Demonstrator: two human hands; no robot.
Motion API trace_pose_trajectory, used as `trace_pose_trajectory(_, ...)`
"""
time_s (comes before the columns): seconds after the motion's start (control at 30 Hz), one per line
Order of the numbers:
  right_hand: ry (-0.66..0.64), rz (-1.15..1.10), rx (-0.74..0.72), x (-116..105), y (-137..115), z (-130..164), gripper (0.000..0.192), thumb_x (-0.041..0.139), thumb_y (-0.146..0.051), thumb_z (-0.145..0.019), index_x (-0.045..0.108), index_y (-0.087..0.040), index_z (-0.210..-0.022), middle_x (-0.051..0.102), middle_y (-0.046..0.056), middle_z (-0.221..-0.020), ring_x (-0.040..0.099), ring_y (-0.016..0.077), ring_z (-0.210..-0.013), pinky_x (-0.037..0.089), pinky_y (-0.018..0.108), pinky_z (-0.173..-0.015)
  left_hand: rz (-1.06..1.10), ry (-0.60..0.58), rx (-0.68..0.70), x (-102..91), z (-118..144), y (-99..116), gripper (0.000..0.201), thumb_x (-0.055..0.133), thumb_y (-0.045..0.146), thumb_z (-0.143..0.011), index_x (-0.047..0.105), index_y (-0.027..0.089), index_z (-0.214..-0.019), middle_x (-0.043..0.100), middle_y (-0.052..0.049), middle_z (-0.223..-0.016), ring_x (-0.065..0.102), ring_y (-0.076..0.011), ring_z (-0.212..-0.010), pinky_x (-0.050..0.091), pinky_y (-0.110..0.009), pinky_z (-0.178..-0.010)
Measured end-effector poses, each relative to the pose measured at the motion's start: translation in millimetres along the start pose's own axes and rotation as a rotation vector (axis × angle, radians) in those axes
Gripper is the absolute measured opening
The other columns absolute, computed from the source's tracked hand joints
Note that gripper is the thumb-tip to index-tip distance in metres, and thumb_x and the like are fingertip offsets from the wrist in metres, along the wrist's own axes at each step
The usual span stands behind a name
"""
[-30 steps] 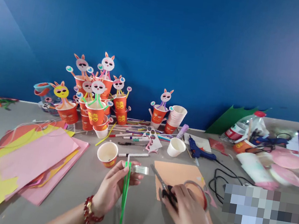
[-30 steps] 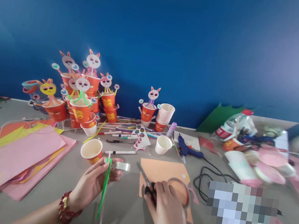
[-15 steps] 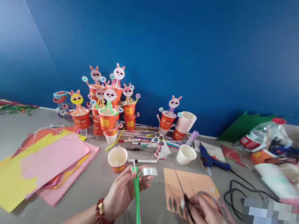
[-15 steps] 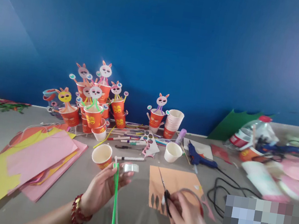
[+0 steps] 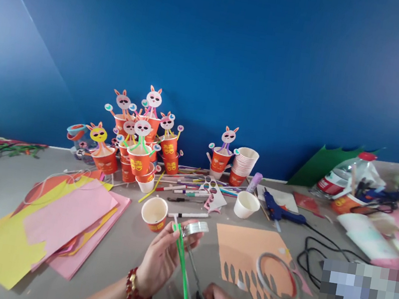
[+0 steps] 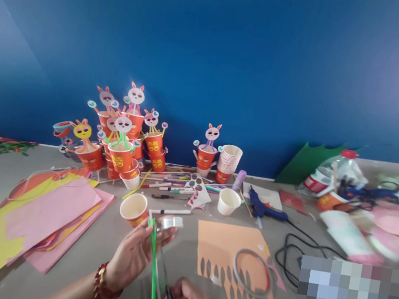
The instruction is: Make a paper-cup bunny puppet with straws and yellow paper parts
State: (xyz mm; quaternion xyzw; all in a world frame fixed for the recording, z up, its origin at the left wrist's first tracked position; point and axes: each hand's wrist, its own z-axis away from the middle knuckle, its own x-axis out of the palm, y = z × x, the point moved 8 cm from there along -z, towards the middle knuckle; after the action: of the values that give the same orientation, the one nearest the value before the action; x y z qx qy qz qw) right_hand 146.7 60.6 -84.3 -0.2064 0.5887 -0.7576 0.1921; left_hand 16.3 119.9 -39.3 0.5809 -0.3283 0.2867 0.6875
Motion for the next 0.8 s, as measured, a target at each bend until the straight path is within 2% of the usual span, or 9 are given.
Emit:
trace_pose_trajectory(0.13, 0.017, 0.018, -0.050, -1.7, -7.9, -9.4, 0.061, 0.053, -0.081, -0.075, 0.043, -0.021, -0.075, 0.054, -0.001, -0.058, 0.045, 0.0093, -0.051, 0.036, 0.021, -0.051, 0.036, -0.004, -0.012, 0.5, 0.7, -1.9, 0.011, 0.067, 0.020, -0.084, 0.069, 0.018, -0.095, 0.075, -0.007, -0.110, 0.069, -0.0277, -0.109, 0.047, -0.041, -0.104)
trace_pose_trajectory(0.27, 0.034, 0.013, -0.044, 1.2, -11.1, -10.6, 0.061, 0.054, -0.081, -0.074, 0.041, -0.021, -0.073, 0.052, -0.003, -0.056, 0.039, 0.0074, -0.048, 0.032, 0.020, -0.047, 0.022, -0.001, -0.009, 0.9, 1.7, -0.6, 0.015, 0.068, 0.022, -0.084, 0.068, 0.016, -0.098, 0.074, -0.010, -0.112, 0.067, -0.0291, -0.112, 0.046, -0.042, -0.105)
trace_pose_trajectory(0.5, 0.023, 0.016, -0.004, 5.2, -2.4, -7.4, 0.066, 0.052, -0.086, -0.069, 0.037, -0.023, -0.071, 0.049, -0.004, -0.057, 0.046, 0.0096, -0.050, 0.035, 0.022, -0.050, 0.018, 0.040, 0.008, -0.1, 1.9, 4.0, 0.015, 0.070, 0.025, -0.083, 0.067, 0.017, -0.096, 0.073, -0.009, -0.114, 0.064, -0.0314, -0.117, 0.043, -0.044, -0.108)
trace_pose_trajectory(0.67, 0.048, -0.012, -0.031, 7.2, -22.4, -8.2, 0.062, 0.057, -0.081, -0.072, 0.038, -0.022, -0.072, 0.045, -0.005, -0.060, 0.045, 0.0098, -0.053, 0.036, 0.022, -0.053, 0.031, 0.035, -0.028, -0.7, 3.5, -2.1, 0.011, 0.071, 0.022, -0.082, 0.066, 0.019, -0.091, 0.074, -0.007, -0.113, 0.065, -0.0307, -0.116, 0.043, -0.045, -0.109)
trace_pose_trajectory(0.8, 0.070, -0.008, -0.043, 9.5, -31.4, -12.5, 0.061, 0.056, -0.080, -0.074, 0.040, -0.021, -0.073, 0.046, -0.004, -0.060, 0.047, 0.0113, -0.055, 0.037, 0.023, -0.055, 0.033, -0.015, -0.034, 1.7, 4.7, -5.5, 0.011, 0.068, 0.023, -0.085, 0.066, 0.019, -0.095, 0.073, -0.007, -0.117, 0.066, -0.0297, -0.115, 0.039, -0.047, -0.111)
